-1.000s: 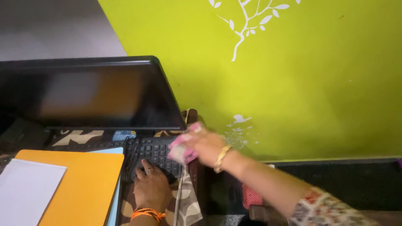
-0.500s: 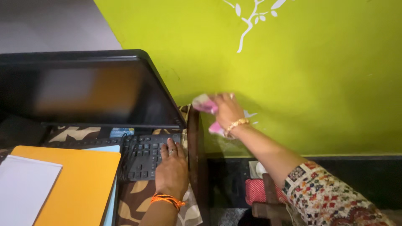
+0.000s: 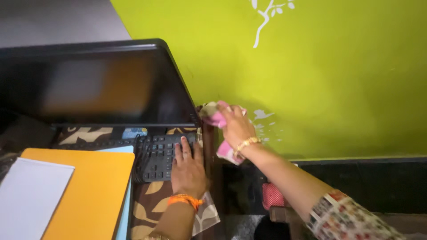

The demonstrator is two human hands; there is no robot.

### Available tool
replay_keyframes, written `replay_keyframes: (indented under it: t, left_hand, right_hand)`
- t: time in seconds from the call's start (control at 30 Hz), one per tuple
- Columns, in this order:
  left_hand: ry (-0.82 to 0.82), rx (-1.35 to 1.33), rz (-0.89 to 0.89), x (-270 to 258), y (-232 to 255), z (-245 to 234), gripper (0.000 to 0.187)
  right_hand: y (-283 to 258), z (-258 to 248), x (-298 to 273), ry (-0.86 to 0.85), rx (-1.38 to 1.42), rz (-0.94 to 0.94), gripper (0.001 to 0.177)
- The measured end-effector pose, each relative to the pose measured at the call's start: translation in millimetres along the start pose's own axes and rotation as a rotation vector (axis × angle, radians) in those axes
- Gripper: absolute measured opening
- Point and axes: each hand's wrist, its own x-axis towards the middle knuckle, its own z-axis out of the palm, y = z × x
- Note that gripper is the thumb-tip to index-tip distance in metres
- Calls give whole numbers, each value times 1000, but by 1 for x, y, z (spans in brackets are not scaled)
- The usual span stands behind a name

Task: The person wipes the surfaces of yellow and blue folders with a pink cloth. They also briefly handle a small bottle and eyeglasses on a shelf before returning to wipe the folders and placing them on the shelf.

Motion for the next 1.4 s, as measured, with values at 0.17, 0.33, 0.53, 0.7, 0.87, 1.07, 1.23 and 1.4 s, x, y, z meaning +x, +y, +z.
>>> replay_keyframes:
  t: [0.17, 0.33, 0.53, 0.7, 0.87, 1.07, 1.23, 1.4]
  left_hand:
    - [160, -126, 89, -78, 16, 28, 93]
    - [20, -330, -59, -102, -26, 73, 21]
    - [156, -783, 62, -102, -76, 91, 58]
    - [233, -866, 232, -135, -79, 91, 54]
    - [142, -836, 47, -189, -90, 86, 60]
    - [211, -861, 76, -237, -126, 89, 51]
    - [151, -887, 45, -261, -162, 97, 37]
    - [257, -874, -21, -259, -176, 103, 38]
  right_hand:
    - [-16, 4, -63, 82, -170, -543, 59]
    - [-24, 29, -152, 54, -171, -570, 63]
    - [-50, 33, -289, -347, -261, -626, 41]
    - [-64, -9, -278, -917, 287, -322, 33]
    - [-79, 19, -256, -85, -99, -377, 47]
    - [-95, 63, -315, -273, -417, -482, 43]
    - [-121, 24, -293, -810, -164, -209, 34]
    - [-177, 60, -306, -177, -218, -283, 62]
